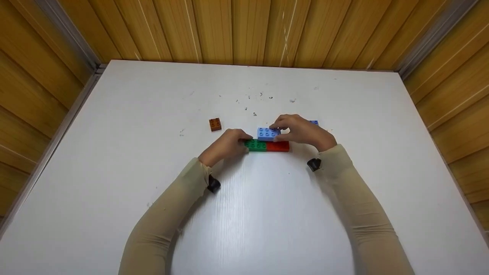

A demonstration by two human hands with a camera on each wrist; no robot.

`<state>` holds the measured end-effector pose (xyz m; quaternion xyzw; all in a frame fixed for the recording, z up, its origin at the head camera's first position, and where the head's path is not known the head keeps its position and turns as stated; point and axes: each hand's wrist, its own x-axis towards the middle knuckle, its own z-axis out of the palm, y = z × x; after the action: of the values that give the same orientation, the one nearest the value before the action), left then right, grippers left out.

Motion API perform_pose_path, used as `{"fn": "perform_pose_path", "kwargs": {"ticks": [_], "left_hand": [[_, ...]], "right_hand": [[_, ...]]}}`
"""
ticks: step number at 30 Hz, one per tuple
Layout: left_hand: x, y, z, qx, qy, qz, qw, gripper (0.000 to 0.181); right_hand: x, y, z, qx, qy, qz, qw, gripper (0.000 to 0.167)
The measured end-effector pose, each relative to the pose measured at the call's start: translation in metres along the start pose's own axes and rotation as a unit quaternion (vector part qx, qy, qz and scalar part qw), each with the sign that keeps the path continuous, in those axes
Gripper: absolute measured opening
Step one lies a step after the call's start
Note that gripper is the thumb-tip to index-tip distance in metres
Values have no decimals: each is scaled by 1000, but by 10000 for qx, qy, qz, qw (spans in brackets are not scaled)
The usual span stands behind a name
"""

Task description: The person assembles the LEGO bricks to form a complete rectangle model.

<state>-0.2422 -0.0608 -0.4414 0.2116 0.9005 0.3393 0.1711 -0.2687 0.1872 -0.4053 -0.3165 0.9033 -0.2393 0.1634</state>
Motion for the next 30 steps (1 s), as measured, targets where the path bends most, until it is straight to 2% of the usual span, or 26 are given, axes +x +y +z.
{"fn": "perform_pose_path", "kwargs": {"ticks": [5, 12, 30], "left_hand": [[0, 0, 1, 31, 10, 66, 10000, 39], [0, -1, 1, 118, 69, 170, 9998, 39], [0, 0, 2, 15, 70, 18, 10000, 39]], "right_hand": [[-1, -2, 2, -33, -44, 20, 10000, 42], [-4, -3, 3, -115, 13, -154, 9998, 40], [-6, -6, 9, -180, 2, -304, 9994, 38]]}}
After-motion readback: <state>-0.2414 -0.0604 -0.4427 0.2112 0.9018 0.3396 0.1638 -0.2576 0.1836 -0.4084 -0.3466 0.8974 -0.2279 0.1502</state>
